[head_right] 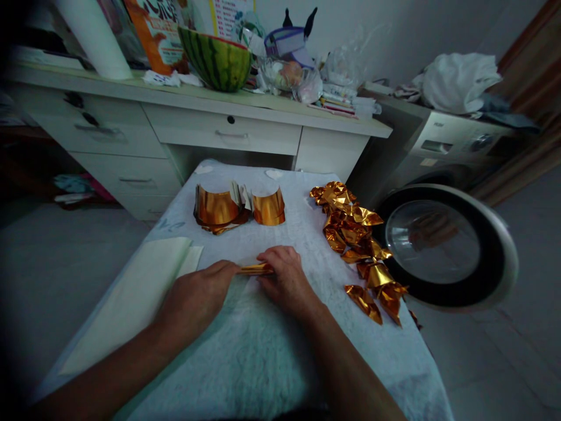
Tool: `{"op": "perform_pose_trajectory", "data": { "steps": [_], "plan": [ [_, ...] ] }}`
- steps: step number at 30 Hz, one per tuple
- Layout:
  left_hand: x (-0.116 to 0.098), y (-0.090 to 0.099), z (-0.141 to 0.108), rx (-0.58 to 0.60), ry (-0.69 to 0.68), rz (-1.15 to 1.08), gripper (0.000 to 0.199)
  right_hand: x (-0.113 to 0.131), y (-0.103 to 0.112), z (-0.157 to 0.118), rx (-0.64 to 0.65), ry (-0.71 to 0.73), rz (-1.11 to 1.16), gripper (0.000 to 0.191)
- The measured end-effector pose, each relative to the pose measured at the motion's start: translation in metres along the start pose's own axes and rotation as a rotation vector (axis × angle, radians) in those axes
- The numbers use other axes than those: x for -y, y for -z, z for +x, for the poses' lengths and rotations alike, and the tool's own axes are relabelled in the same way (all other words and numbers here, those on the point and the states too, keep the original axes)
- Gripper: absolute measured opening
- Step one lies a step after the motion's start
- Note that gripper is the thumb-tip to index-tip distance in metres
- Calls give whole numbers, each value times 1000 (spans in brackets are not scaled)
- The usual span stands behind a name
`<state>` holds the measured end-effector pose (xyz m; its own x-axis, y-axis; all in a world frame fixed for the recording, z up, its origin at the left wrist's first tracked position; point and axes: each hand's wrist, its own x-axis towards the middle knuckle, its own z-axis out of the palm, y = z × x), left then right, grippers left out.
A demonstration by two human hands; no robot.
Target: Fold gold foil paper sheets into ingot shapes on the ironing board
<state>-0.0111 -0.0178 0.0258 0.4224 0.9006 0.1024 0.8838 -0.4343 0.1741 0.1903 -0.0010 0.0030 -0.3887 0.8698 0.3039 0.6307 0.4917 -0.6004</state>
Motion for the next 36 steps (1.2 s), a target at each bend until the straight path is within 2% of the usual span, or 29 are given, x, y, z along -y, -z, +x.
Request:
{"op": "perform_pose_trajectory", "data": {
  "steps": [6, 9, 20, 25, 30, 33, 36],
  "plan": [
    [5, -17, 2, -351, -117, -362, 25, -3, -4, 1, -117, -10, 45, 29],
    [4, -21, 4, -412, -109, -423, 24, -3, -6, 0, -143, 16, 26, 31],
    [4, -25, 6, -308, -47, -529, 15, 3, -8, 0, -57, 71, -52, 34],
    [7, -27, 7, -290, -84, -355, 17, 4, -9, 0, 15, 76, -23, 33],
    [4, -25, 3, -235, -40, -177, 16, 4, -11, -2, 80, 60, -12, 29],
    [0, -26, 2, -156, -79, -299, 19, 4, -10, -1, 86, 60, 2, 26],
    [-3, -28, 3, -95, -84, -436, 14, 5, -9, 0, 105, 46, 29, 22]
  ]
}}
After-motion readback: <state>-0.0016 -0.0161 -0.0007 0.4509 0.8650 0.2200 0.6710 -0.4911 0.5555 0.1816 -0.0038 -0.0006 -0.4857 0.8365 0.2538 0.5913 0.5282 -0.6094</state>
